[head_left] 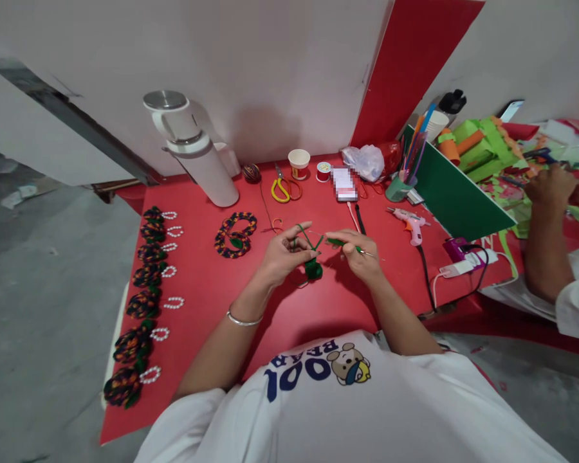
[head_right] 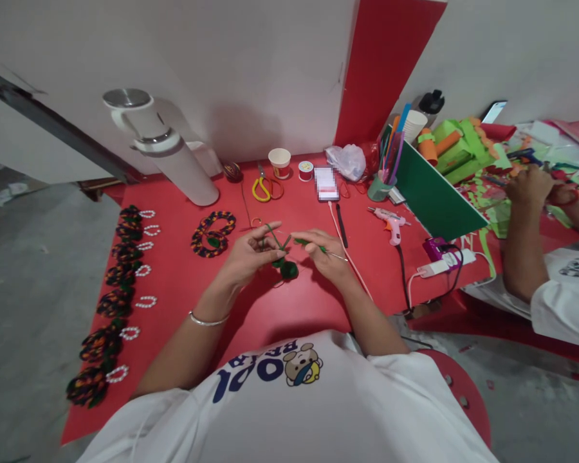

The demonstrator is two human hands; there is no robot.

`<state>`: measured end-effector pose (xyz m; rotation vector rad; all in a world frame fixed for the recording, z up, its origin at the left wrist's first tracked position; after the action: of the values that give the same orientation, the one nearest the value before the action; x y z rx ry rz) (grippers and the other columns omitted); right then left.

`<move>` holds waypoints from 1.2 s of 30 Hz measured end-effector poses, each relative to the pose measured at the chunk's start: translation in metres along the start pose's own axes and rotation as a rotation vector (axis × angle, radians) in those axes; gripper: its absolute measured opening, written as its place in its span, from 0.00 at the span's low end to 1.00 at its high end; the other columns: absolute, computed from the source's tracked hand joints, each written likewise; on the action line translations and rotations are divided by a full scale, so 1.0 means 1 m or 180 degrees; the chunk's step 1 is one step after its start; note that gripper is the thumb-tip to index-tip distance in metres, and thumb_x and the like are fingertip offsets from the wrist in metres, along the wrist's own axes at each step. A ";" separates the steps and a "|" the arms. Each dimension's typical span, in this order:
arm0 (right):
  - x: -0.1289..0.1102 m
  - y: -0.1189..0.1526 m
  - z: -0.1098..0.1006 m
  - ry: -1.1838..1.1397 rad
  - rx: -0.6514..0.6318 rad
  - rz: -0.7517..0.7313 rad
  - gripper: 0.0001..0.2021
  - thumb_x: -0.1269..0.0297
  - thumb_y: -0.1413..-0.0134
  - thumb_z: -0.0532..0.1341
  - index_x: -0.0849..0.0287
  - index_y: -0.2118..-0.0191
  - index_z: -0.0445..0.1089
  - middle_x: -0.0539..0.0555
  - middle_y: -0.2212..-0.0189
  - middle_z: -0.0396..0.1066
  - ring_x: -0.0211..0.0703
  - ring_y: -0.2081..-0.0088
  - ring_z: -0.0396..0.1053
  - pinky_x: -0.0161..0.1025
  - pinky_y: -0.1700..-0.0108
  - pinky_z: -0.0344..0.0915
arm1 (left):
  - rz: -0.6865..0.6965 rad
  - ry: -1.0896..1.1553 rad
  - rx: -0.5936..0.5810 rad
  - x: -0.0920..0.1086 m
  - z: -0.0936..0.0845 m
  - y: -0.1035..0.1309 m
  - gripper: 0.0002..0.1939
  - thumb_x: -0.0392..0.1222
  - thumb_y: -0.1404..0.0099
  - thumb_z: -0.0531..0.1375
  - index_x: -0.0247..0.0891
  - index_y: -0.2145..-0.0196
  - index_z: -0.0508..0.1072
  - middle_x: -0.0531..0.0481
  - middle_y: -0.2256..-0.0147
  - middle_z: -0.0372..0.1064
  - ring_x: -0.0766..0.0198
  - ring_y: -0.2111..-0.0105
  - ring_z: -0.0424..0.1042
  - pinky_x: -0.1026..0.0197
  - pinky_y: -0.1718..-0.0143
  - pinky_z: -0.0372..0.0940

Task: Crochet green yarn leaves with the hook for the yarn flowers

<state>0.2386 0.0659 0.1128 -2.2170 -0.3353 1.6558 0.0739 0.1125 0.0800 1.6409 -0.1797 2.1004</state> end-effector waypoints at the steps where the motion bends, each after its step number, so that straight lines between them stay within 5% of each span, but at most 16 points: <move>1: 0.002 0.004 0.002 0.0090 0.0017 0.0026 0.23 0.40 0.36 0.58 0.48 0.51 0.81 0.55 0.59 0.81 0.45 0.59 0.78 0.46 0.53 0.75 | -0.0054 -0.0012 0.0017 -0.006 -0.002 0.002 0.42 0.36 0.54 0.76 0.31 0.40 0.72 0.56 0.75 0.72 0.68 0.74 0.72 0.64 0.68 0.68; 7: 0.011 0.021 0.015 0.0557 0.0103 -0.0186 0.12 0.54 0.33 0.61 0.47 0.53 0.81 0.55 0.53 0.79 0.46 0.51 0.77 0.47 0.45 0.73 | -0.0189 0.0127 0.0247 -0.038 -0.011 0.009 0.39 0.36 0.56 0.76 0.31 0.44 0.75 0.54 0.75 0.74 0.67 0.74 0.72 0.62 0.66 0.69; 16: 0.051 0.012 0.021 0.1123 -0.0029 -0.0192 0.17 0.49 0.34 0.61 0.53 0.50 0.80 0.57 0.56 0.76 0.46 0.54 0.75 0.46 0.48 0.72 | -0.0410 0.0079 0.0708 -0.067 -0.039 0.000 0.34 0.43 0.59 0.77 0.31 0.53 0.77 0.53 0.74 0.74 0.72 0.81 0.65 0.67 0.82 0.57; 20: 0.081 0.005 0.028 0.1347 -0.0269 -0.0100 0.17 0.51 0.32 0.59 0.54 0.51 0.80 0.57 0.58 0.75 0.44 0.57 0.74 0.43 0.53 0.72 | -0.0389 0.0172 0.0964 -0.077 -0.054 -0.001 0.25 0.47 0.55 0.75 0.31 0.62 0.78 0.51 0.76 0.73 0.70 0.80 0.66 0.68 0.82 0.53; 24: 0.096 0.005 0.029 0.1460 -0.0671 -0.0176 0.15 0.61 0.31 0.57 0.53 0.48 0.79 0.59 0.50 0.77 0.47 0.49 0.75 0.47 0.47 0.72 | -0.0346 0.0108 0.0960 -0.078 -0.062 0.001 0.20 0.49 0.52 0.73 0.32 0.68 0.77 0.53 0.80 0.69 0.73 0.83 0.61 0.68 0.82 0.52; 28: 0.094 0.006 0.013 0.1882 -0.0899 -0.0123 0.20 0.71 0.32 0.54 0.51 0.41 0.75 0.59 0.42 0.75 0.50 0.43 0.72 0.53 0.40 0.70 | -0.0282 0.0030 0.0970 -0.081 -0.067 0.000 0.19 0.50 0.49 0.72 0.34 0.66 0.75 0.55 0.80 0.68 0.73 0.84 0.61 0.68 0.82 0.53; 32: 0.069 0.000 -0.007 0.2287 -0.0286 -0.0054 0.16 0.64 0.31 0.56 0.55 0.47 0.79 0.61 0.54 0.80 0.52 0.53 0.74 0.52 0.48 0.71 | -0.0304 0.0092 0.1058 -0.092 -0.070 -0.005 0.27 0.47 0.49 0.72 0.34 0.54 0.73 0.56 0.78 0.71 0.71 0.84 0.64 0.67 0.80 0.57; 36: 0.048 -0.005 0.032 0.2261 -0.0659 -0.0289 0.14 0.57 0.32 0.61 0.52 0.47 0.79 0.58 0.56 0.79 0.51 0.54 0.71 0.49 0.50 0.68 | -0.0419 -0.0505 0.0953 -0.094 -0.068 -0.008 0.17 0.46 0.46 0.69 0.33 0.61 0.77 0.51 0.77 0.72 0.66 0.78 0.68 0.65 0.77 0.57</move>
<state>0.2217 0.0936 0.0642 -2.7109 -0.4105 0.7266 0.0345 0.1193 -0.0293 1.9354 0.1979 1.9710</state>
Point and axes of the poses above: each hand's wrist, its own y-axis away from the middle knuckle, its own z-axis out of the palm, x = y × z, the point moved 9 cm from there along -y, towards the middle knuckle
